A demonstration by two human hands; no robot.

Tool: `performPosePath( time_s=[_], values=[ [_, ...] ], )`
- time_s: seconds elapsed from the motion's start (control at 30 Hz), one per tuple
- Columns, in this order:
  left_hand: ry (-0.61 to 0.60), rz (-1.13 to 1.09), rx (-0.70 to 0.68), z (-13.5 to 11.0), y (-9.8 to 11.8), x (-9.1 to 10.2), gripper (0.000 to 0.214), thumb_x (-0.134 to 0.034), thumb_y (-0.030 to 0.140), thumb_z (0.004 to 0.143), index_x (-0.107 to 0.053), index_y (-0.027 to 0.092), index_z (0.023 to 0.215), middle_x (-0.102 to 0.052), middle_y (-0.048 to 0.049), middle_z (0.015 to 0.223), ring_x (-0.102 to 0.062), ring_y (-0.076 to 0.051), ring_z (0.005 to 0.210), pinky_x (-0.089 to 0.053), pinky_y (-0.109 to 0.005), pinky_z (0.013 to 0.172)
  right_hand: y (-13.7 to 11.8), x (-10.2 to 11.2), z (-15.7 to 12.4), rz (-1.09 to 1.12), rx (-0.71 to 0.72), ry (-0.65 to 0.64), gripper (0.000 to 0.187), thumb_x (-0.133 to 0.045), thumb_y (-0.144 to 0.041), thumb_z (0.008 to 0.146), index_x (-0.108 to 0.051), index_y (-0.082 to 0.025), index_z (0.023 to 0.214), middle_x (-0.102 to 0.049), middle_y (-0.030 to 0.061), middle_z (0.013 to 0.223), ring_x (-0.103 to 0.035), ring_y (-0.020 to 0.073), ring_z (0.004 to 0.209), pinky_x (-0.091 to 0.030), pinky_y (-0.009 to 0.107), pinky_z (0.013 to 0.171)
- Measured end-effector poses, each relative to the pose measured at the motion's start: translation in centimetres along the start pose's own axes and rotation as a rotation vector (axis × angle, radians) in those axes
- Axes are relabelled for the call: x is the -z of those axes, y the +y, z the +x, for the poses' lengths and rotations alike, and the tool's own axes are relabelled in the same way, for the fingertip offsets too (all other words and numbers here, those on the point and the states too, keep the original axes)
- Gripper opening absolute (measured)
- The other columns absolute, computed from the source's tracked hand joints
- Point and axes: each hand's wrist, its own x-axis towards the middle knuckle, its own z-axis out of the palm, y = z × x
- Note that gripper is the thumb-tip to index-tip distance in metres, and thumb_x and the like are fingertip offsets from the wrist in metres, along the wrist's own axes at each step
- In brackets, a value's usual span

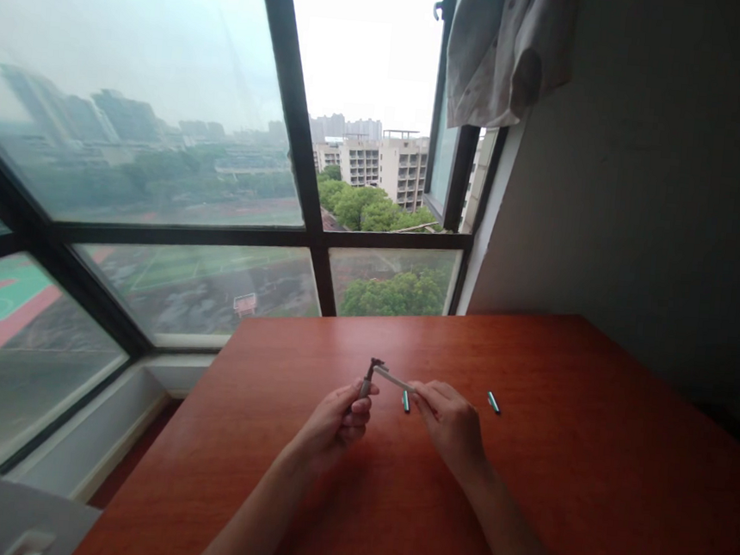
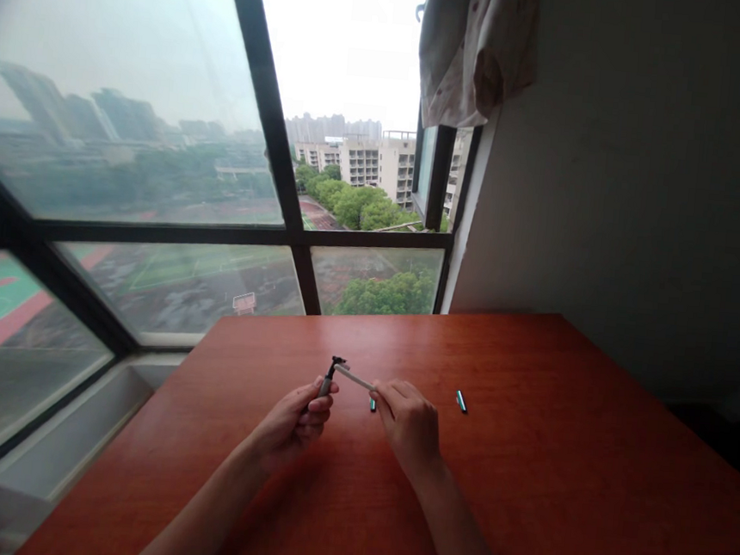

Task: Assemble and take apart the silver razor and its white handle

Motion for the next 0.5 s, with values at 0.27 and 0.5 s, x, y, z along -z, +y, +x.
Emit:
performPosePath(
  time_s=[0.27, 0.5],
  values=[
    [-0.001, -0.047, -0.005, -0.3, 0.7, 0.2, 0.028, -0.070, 0.033, 0.081, -0.061, 0.010, 0.095, -0.035, 0.0089, 0.057, -0.027, 0.000, 0.041, -0.016, -0.008, 0.034, 0.1, 0.0, 0.1, 0.127, 0.004, 0.038, 0.026, -0.049, -0.032, 0.095, -0.071, -0.021, 0.103, -0.069, 0.0055, 0.085, -0.062, 0.0188, 0.081, -0.045, 0.025, 0.073],
    [-0.036, 0.063, 0.057, -0.1, -0.2, -0.2, 0.031, -0.070, 0.037, 0.081, -0.063, 0.010, 0.093, -0.039, 0.0075, 0.057, -0.028, 0.000, 0.042, -0.017, -0.008, 0.036, -0.4, 0.2, 0.0, 0.109, 0.034, 0.004, 0.026, -0.048, -0.030, 0.095, -0.071, -0.020, 0.101, -0.067, 0.0055, 0.081, -0.061, 0.0184, 0.079, -0.044, 0.024, 0.073]
  ],
)
